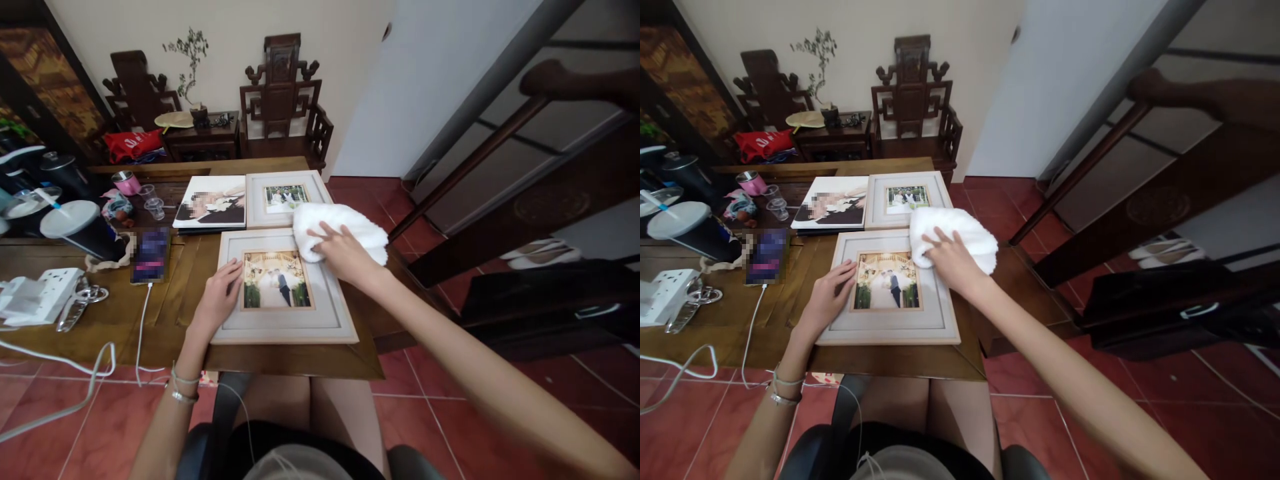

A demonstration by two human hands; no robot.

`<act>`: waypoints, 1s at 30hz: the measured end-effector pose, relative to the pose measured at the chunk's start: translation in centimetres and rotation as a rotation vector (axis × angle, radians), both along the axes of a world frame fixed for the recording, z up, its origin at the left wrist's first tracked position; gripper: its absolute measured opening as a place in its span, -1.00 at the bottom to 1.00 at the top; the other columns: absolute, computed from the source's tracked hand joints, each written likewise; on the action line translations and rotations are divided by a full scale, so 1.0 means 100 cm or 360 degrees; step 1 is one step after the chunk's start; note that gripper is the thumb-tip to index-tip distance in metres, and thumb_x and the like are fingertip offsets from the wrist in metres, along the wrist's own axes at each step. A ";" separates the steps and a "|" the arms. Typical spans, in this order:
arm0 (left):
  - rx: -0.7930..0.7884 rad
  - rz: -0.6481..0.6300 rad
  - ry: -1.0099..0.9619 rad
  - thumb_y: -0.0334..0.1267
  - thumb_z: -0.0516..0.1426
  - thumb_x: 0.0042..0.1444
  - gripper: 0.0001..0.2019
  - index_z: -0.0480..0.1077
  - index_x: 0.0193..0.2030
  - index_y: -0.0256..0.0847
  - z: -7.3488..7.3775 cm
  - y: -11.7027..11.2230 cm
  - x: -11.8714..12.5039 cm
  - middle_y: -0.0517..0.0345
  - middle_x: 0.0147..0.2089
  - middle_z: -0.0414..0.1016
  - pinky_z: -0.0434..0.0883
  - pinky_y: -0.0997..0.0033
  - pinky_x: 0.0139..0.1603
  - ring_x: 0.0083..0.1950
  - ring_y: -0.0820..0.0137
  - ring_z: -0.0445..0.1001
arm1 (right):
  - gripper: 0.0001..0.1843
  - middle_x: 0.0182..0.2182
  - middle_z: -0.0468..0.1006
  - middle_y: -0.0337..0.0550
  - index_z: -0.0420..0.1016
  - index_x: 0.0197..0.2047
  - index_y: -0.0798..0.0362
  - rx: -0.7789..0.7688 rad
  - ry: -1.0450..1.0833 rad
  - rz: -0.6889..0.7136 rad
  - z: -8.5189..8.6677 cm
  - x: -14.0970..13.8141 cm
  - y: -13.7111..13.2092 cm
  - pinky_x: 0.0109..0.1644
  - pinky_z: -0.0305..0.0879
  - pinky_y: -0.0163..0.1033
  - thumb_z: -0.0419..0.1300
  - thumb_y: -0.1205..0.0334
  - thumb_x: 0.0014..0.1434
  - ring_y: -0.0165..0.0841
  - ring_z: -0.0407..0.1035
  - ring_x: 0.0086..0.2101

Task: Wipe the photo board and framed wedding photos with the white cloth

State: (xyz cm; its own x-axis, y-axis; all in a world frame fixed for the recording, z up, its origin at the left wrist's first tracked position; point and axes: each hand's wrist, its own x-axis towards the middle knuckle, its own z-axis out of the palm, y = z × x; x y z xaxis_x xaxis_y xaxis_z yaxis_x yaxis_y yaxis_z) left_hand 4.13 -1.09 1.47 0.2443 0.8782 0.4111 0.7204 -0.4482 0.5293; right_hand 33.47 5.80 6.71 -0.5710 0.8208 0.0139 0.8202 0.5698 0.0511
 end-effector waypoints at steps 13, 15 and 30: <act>-0.0013 0.0009 0.0028 -0.26 0.02 0.29 -0.70 0.52 0.00 -0.22 0.000 0.000 -0.002 -0.08 0.21 0.46 0.35 0.01 0.30 0.28 0.18 0.40 | -0.44 0.18 0.45 -0.11 0.65 -0.23 -0.05 -0.0309 0.0193 0.0205 0.037 0.003 -0.137 0.23 0.29 0.13 0.02 0.64 -0.13 -0.01 0.17 0.26; -0.0004 -0.0002 0.0024 -0.24 0.02 0.30 -0.71 0.52 0.00 -0.22 -0.001 0.000 -0.003 -0.10 0.21 0.46 0.35 0.01 0.30 0.27 0.17 0.40 | -0.44 0.17 0.46 -0.05 0.65 -0.18 -0.01 -0.0221 0.0198 0.0127 0.037 -0.006 -0.116 0.25 0.25 0.16 0.00 0.64 -0.08 0.02 0.13 0.28; 0.0013 0.0044 0.0056 -0.23 0.01 0.31 -0.68 0.49 0.06 -0.26 0.004 -0.006 -0.001 -0.16 0.39 0.21 0.21 -0.04 0.39 0.44 0.12 0.11 | -0.45 0.24 0.35 0.10 0.56 -0.03 0.09 -0.0200 0.0253 0.0214 -0.007 0.000 -0.123 0.35 0.04 0.20 0.05 0.57 -0.08 0.01 0.10 0.30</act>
